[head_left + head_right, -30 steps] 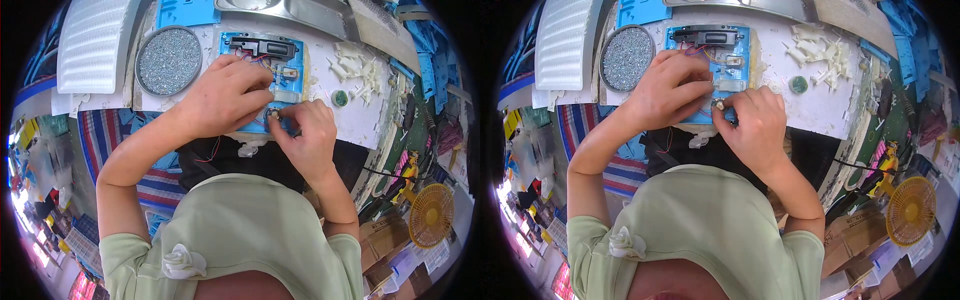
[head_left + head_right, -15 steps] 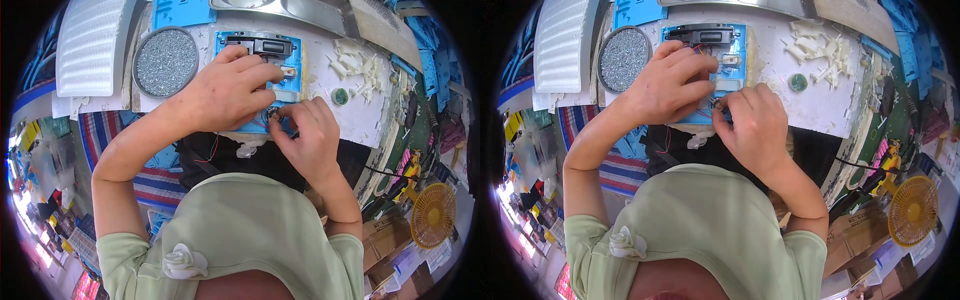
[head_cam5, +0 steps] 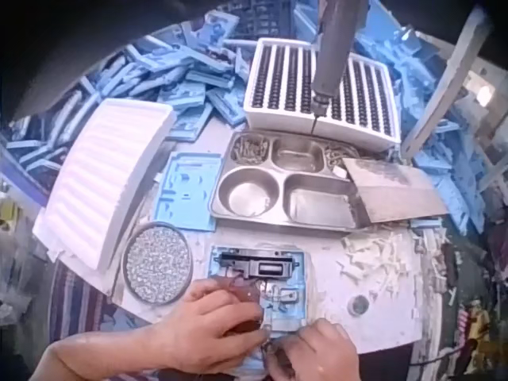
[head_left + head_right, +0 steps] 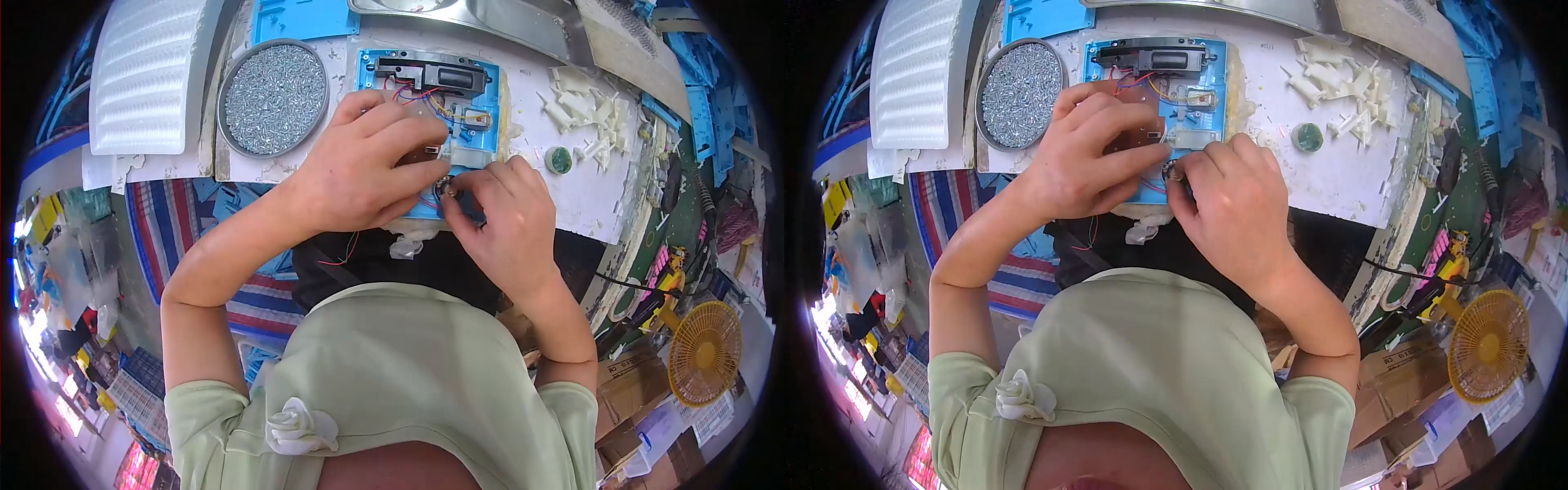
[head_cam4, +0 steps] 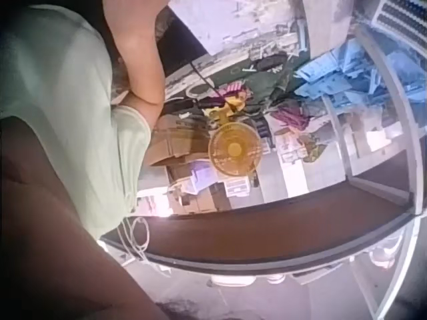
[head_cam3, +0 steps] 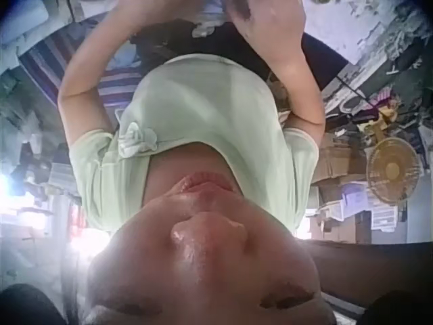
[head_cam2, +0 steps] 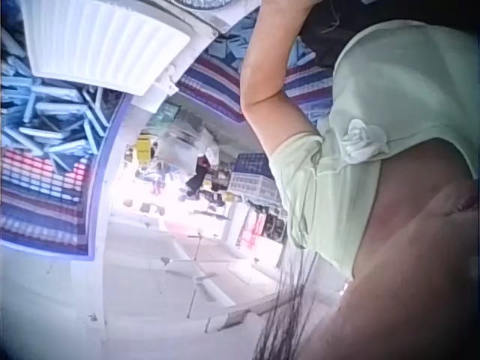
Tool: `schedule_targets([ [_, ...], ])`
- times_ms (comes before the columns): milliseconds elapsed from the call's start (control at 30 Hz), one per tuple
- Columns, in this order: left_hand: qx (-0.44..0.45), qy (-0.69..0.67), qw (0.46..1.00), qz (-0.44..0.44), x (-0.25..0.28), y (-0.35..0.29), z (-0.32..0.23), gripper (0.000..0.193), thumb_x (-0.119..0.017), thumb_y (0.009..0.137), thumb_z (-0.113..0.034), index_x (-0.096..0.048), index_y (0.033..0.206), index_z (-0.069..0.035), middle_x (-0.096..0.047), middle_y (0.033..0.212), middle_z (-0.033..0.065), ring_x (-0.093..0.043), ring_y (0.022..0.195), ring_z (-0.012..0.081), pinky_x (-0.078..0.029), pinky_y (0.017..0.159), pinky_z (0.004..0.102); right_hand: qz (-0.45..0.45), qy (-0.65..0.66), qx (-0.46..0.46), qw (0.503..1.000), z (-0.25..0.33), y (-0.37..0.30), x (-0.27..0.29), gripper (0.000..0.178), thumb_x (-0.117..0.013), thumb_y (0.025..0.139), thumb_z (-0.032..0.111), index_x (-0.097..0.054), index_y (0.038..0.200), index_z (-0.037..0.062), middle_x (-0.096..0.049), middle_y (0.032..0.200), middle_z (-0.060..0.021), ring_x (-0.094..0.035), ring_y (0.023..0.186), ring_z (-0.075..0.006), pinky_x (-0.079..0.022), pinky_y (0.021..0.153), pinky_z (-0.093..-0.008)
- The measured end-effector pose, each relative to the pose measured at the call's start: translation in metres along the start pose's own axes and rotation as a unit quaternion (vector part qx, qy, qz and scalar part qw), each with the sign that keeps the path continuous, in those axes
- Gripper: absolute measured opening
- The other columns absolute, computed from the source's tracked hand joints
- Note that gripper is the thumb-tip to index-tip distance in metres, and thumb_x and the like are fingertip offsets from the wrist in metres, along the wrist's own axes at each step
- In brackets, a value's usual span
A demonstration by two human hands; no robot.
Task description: Assembling the internal components and outer casing of a blue electronic device.
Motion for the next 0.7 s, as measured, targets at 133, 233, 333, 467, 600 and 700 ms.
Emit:
schedule_targets([
  [133, 0.014, 0.007, 1.000, -0.006, 0.004, 0.000, 0.002, 0.041, -0.073, 0.060, -0.010, -0.072, 0.101, -0.013, -0.062, 0.111, 0.0049, -0.060, 0.095, 0.0240, -0.041, 0.095, 0.0413, -0.025, 0.090, -0.049, 0.994, -0.018, 0.008, 0.021, 0.014, -0.077, 0.075, 0.013, -0.066, 0.081, 0.0067, -0.060, 0.072, -0.0061, -0.058, 0.072, -0.0270, -0.045, 0.064, -0.0394],
  [233, 0.027, 0.018, 0.998, -0.051, 0.012, 0.003, 0.003, 0.038, -0.073, 0.063, -0.010, -0.072, 0.101, -0.013, -0.061, 0.109, 0.0039, -0.059, 0.093, 0.0222, -0.040, 0.090, 0.0406, -0.089, 0.028, -0.082, 0.992, -0.046, 0.026, 0.033, 0.015, -0.078, 0.077, 0.015, -0.066, 0.081, 0.0066, -0.061, 0.072, -0.0062, -0.058, 0.071, -0.0279, -0.046, 0.064, -0.0395],
  [333, 0.055, 0.054, 0.994, -0.074, 0.007, 0.011, 0.010, 0.035, -0.073, 0.066, -0.011, -0.073, 0.101, -0.014, -0.060, 0.107, 0.0028, -0.058, 0.090, 0.0208, -0.038, 0.086, 0.0403, -0.061, -0.048, -0.080, 0.994, -0.049, 0.043, 0.023, 0.021, -0.077, 0.077, 0.024, -0.066, 0.076, 0.0065, -0.063, 0.072, -0.0083, -0.060, 0.072, -0.0286, -0.048, 0.065, -0.0403],
  [467, 0.071, 0.083, 0.991, -0.081, 0.003, 0.020, 0.011, 0.033, -0.072, 0.068, -0.012, -0.073, 0.100, -0.015, -0.059, 0.105, 0.0012, -0.056, 0.089, 0.0202, -0.035, 0.087, 0.0411, -0.007, -0.116, -0.071, 0.991, -0.044, 0.054, 0.020, 0.024, -0.076, 0.077, 0.028, -0.067, 0.073, 0.0062, -0.065, 0.071, -0.0101, -0.063, 0.073, -0.0291, -0.051, 0.063, -0.0421],
  [600, 0.053, 0.095, 0.990, -0.088, 0.001, 0.020, 0.009, 0.032, -0.073, 0.069, -0.014, -0.073, 0.101, -0.015, -0.059, 0.107, 0.0005, -0.056, 0.092, 0.0205, -0.034, 0.089, 0.0422, -0.010, -0.153, -0.050, 0.987, -0.034, 0.055, 0.021, 0.021, -0.075, 0.077, 0.025, -0.067, 0.072, 0.0058, -0.065, 0.069, -0.0104, -0.064, 0.071, -0.0304, -0.052, 0.060, -0.0431],
  [700, 0.043, 0.110, 0.989, -0.094, 0.000, 0.023, 0.007, 0.032, -0.073, 0.070, -0.016, -0.074, 0.102, -0.016, -0.060, 0.110, 0.0007, -0.056, 0.097, 0.0213, -0.033, 0.093, 0.0435, -0.013, -0.160, -0.046, 0.986, -0.032, 0.055, 0.022, 0.021, -0.074, 0.077, 0.024, -0.067, 0.071, 0.0056, -0.065, 0.068, -0.0106, -0.065, 0.068, -0.0317, -0.053, 0.060, -0.0434],
])
Point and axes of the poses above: each hand's wrist, its own y-axis towards the middle knuckle, its own x-axis out of the back of the hand, z = x × y, the point moved 10 cm from there along y, towards the middle knuckle
